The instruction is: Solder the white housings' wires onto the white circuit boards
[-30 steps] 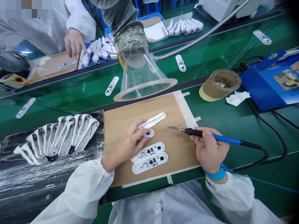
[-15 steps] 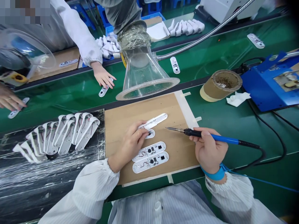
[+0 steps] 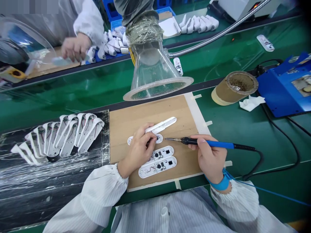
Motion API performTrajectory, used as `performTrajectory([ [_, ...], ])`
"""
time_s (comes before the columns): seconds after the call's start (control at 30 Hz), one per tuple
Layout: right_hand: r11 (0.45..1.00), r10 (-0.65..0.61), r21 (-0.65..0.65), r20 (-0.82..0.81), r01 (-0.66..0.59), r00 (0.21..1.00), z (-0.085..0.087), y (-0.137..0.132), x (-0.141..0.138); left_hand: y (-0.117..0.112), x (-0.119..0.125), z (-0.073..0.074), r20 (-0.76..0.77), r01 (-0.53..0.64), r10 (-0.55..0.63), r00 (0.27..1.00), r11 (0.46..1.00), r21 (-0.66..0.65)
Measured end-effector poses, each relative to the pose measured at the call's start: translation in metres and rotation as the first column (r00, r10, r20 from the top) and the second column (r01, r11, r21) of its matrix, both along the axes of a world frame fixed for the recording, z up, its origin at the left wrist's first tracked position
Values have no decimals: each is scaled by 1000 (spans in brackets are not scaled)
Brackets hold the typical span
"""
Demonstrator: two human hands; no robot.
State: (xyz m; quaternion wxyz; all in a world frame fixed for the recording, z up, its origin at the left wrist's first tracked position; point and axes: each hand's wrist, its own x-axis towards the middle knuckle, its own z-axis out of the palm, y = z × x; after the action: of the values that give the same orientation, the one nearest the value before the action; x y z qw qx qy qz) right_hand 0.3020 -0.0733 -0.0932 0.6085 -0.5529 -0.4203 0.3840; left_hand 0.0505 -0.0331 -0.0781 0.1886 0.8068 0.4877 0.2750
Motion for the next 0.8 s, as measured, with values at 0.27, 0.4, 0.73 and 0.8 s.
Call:
performTrajectory([
  [0.27,1000,21,-13,24,-20,999,3,2,-6,0,-3,-1,33,36,-35,999,999,-26],
  [0.4,1000,22,-9,44,-22,999,3,1,-6,0,-2,1,21,39,-38,999,999,-35],
  [0.73,1000,20,-13,52,-19,998,2,2,-7,0,-2,1,31,67,-65,997,997,-39],
  [0.8,1000,23,-14,48,-22,999,1,2,-6,0,-3,2,23,75,-74,997,997,-37],
])
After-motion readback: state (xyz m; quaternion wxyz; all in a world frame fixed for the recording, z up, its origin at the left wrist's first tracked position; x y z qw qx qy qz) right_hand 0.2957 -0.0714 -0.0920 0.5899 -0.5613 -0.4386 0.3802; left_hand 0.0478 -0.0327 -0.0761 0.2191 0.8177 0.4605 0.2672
